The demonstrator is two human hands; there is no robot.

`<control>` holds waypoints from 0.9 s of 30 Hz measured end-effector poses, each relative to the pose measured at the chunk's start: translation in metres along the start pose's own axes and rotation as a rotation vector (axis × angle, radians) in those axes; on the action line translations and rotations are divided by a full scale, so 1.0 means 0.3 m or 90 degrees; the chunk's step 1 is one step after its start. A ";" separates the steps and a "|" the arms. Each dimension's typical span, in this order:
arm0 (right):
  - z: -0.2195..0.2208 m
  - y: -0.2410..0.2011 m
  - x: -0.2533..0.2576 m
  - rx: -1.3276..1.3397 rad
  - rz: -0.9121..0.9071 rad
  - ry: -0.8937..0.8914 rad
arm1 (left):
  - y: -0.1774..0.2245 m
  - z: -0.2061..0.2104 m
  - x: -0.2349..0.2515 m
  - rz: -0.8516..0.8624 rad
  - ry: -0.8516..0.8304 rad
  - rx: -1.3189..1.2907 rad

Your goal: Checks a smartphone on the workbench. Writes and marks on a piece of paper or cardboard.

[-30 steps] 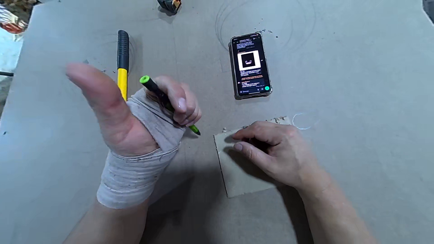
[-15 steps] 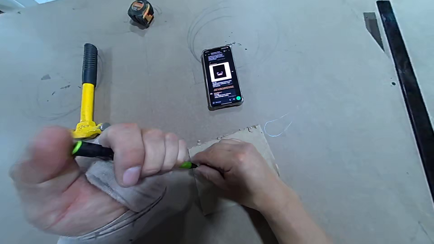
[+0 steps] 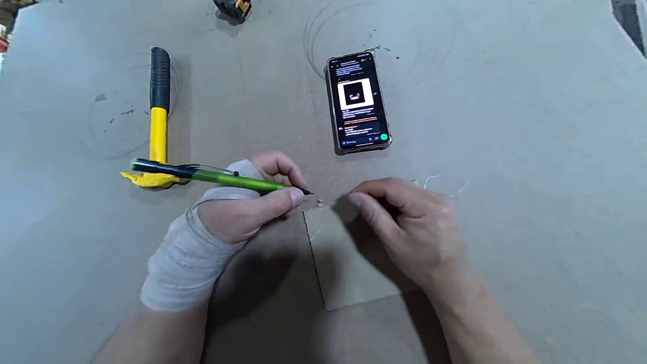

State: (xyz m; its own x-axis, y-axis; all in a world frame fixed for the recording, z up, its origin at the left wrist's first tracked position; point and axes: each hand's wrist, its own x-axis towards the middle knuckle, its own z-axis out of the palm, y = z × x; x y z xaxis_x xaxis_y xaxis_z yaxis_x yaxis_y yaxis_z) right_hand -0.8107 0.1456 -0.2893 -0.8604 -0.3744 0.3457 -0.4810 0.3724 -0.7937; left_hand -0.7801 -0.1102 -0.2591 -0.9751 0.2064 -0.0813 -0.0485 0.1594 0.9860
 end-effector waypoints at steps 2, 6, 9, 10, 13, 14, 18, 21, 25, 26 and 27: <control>0.003 0.001 0.001 -0.044 0.019 -0.018 | -0.020 -0.006 -0.002 0.002 -0.003 0.021; 0.005 0.004 0.002 -0.101 0.009 -0.091 | -0.021 -0.006 -0.002 0.024 -0.045 0.050; 0.000 0.003 0.005 -0.112 0.011 -0.111 | -0.021 -0.016 0.003 0.032 -0.089 0.100; -0.001 0.003 0.005 -0.112 0.012 -0.112 | -0.026 -0.016 0.002 0.034 -0.087 0.103; -0.004 0.002 0.007 -0.118 0.014 -0.118 | -0.030 0.008 -0.004 0.021 -0.045 0.149; -0.005 0.001 0.008 -0.120 0.014 -0.121 | -0.027 0.018 -0.005 0.018 -0.034 0.160; -0.003 -0.001 0.011 -0.129 0.007 -0.126 | -0.016 0.035 -0.015 0.004 -0.005 0.198; -0.003 -0.002 0.011 -0.131 0.008 -0.127 | -0.009 0.050 -0.017 0.001 0.007 0.224; 0.000 0.000 0.010 -0.131 0.003 -0.123 | 0.001 0.041 -0.016 0.010 -0.026 0.238; 0.000 0.000 0.012 -0.131 0.003 -0.122 | 0.004 0.045 -0.016 0.003 -0.014 0.242; 0.000 0.001 0.013 -0.131 0.002 -0.121 | 0.005 0.050 -0.017 -0.004 0.001 0.246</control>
State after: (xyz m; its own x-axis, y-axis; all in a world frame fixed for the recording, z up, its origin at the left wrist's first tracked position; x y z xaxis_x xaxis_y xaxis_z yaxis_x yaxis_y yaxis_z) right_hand -0.8141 0.1443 -0.2882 -0.8241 -0.5187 0.2276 -0.5192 0.5314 -0.6693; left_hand -0.7720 -0.0965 -0.2595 -0.9755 0.2022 -0.0862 0.0304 0.5128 0.8580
